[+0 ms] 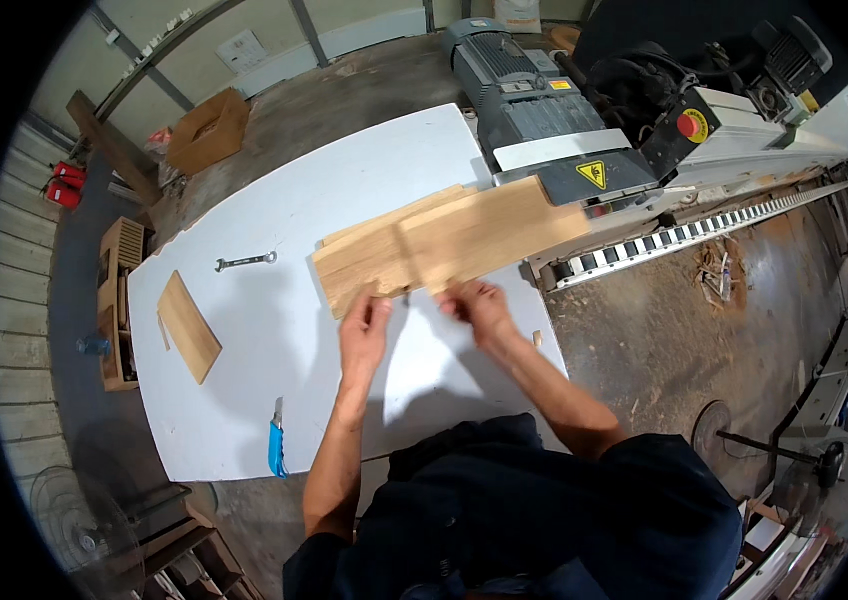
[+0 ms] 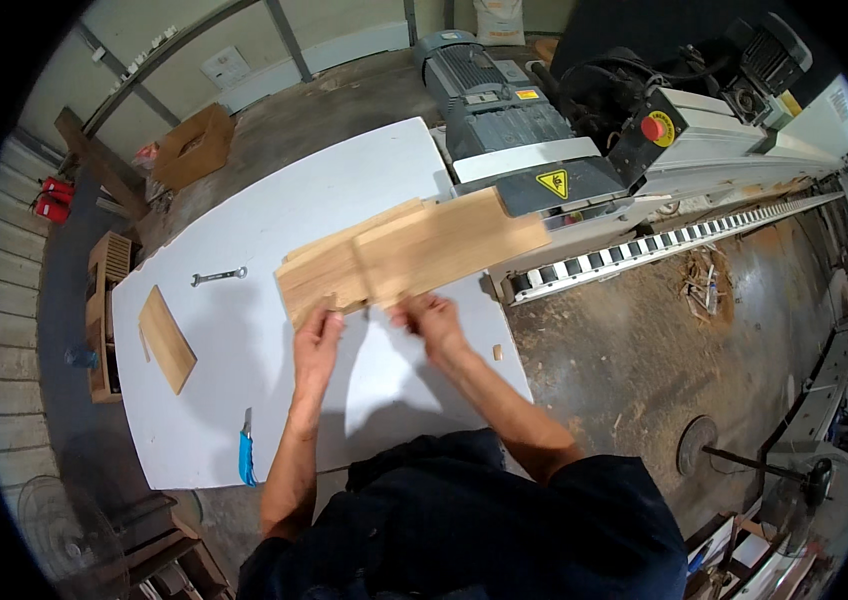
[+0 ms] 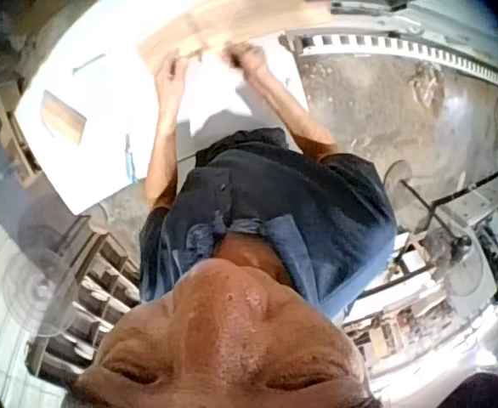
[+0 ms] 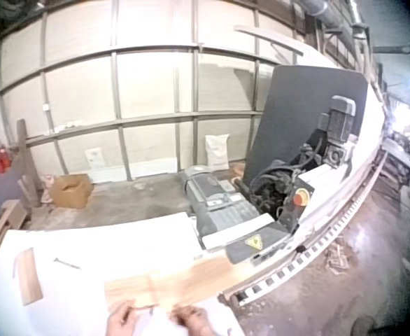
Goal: The person takes wood boards from a stack, rubs their edges with a small block, and places them back onto a stack.
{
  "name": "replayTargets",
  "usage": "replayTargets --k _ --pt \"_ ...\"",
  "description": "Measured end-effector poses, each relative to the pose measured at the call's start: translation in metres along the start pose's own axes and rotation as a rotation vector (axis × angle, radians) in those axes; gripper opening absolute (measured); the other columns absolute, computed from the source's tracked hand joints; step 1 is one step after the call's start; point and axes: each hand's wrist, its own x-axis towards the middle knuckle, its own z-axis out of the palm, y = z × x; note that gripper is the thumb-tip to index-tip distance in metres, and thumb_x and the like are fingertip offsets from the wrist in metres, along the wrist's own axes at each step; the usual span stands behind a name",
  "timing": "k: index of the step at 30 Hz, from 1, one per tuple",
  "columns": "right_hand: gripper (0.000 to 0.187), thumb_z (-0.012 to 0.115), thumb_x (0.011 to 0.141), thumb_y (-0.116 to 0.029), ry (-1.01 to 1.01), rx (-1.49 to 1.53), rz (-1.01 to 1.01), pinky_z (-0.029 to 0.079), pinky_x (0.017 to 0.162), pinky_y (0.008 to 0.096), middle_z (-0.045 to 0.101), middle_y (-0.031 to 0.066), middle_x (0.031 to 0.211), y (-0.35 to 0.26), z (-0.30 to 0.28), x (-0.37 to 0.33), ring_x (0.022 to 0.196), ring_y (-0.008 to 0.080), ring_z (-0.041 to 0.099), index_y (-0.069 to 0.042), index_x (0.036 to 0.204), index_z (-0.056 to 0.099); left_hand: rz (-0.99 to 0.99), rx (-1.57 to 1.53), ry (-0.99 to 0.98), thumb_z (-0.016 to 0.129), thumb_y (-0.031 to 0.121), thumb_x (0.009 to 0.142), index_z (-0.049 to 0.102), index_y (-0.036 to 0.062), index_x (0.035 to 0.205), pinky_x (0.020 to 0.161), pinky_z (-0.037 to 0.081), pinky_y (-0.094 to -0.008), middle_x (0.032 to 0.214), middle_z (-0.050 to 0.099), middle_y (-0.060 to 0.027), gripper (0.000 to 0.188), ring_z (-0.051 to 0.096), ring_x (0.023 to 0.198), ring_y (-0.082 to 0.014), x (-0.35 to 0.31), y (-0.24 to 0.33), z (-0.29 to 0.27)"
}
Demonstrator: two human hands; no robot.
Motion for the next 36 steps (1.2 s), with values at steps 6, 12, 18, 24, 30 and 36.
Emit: replayTargets --k 6,12,18,24,30,36 --pt "0.018 0.067 0.086 -0.024 -0.029 0.114 0.04 0.044 0.051 0.0246 0.067 0.0064 0.073 0.003 0.01 -0.012 0.058 0.0118 0.059 -0.008 0.082 0.062 -0.214 -0.388 -0.09 0.061 0.012 0.089 0.061 0.0043 0.114 0.061 0.043 -0.0231 0.085 0.064 0.0003 0.026 0.053 0.069 -0.0068 -0.003 0.011 -0.014" --pt "0.021 0.064 0.087 -0.024 0.002 0.017 -0.068 0.047 0.054 0.0249 0.067 0.005 0.071 -0.045 -0.035 0.019 0.059 0.0111 0.061 -0.005 0.078 0.064 -0.259 -0.303 -0.004 0.06 0.015 0.089 0.061 0.0038 0.115 0.061 0.04 -0.0226 0.086 0.065 0.0 0.029 0.051 0.065 -0.0084 0.02 -0.003 -0.061" --pt "0.04 0.059 0.088 -0.037 0.301 -1.138 -0.529 0.049 0.061 0.0364 0.064 0.018 0.071 -0.065 -0.04 0.018 0.064 0.0274 0.064 0.003 0.088 0.064 -0.139 0.225 0.25 0.065 0.023 0.087 0.052 -0.0066 0.123 0.077 0.045 -0.0299 0.109 0.058 -0.0132 0.049 0.051 0.093 -0.0164 0.047 -0.032 -0.077" --pt "0.061 0.057 0.085 -0.051 0.371 -1.17 -0.838 0.05 0.065 0.0369 0.065 0.0239 0.077 -0.043 -0.034 0.078 0.071 0.032 0.064 0.01 0.094 0.061 -0.468 -0.114 -0.049 0.072 0.041 0.079 0.04 -0.0145 0.129 0.1 0.038 -0.036 0.129 0.049 -0.0245 0.081 0.045 0.123 -0.0292 0.083 -0.023 -0.073" --pt "0.06 0.058 0.086 -0.051 0.189 -0.96 -0.381 0.047 0.063 0.0364 0.063 0.0173 0.074 -0.067 -0.023 0.113 0.069 0.0247 0.06 0.008 0.087 0.061 -0.446 -0.237 -0.171 0.073 0.035 0.079 0.042 -0.0136 0.128 0.098 0.04 -0.0356 0.125 0.053 -0.022 0.075 0.05 0.118 -0.0281 0.098 -0.009 -0.058" --pt "0.053 0.063 0.085 -0.044 0.053 -0.901 -0.169 0.046 0.059 0.0327 0.062 0.0121 0.074 -0.07 -0.019 0.068 0.065 0.018 0.055 0.009 0.09 0.063 -0.498 -0.199 -0.196 0.072 0.03 0.08 0.045 -0.0137 0.125 0.09 0.047 -0.036 0.12 0.056 -0.022 0.068 0.057 0.108 -0.0275 0.091 -0.007 -0.063"
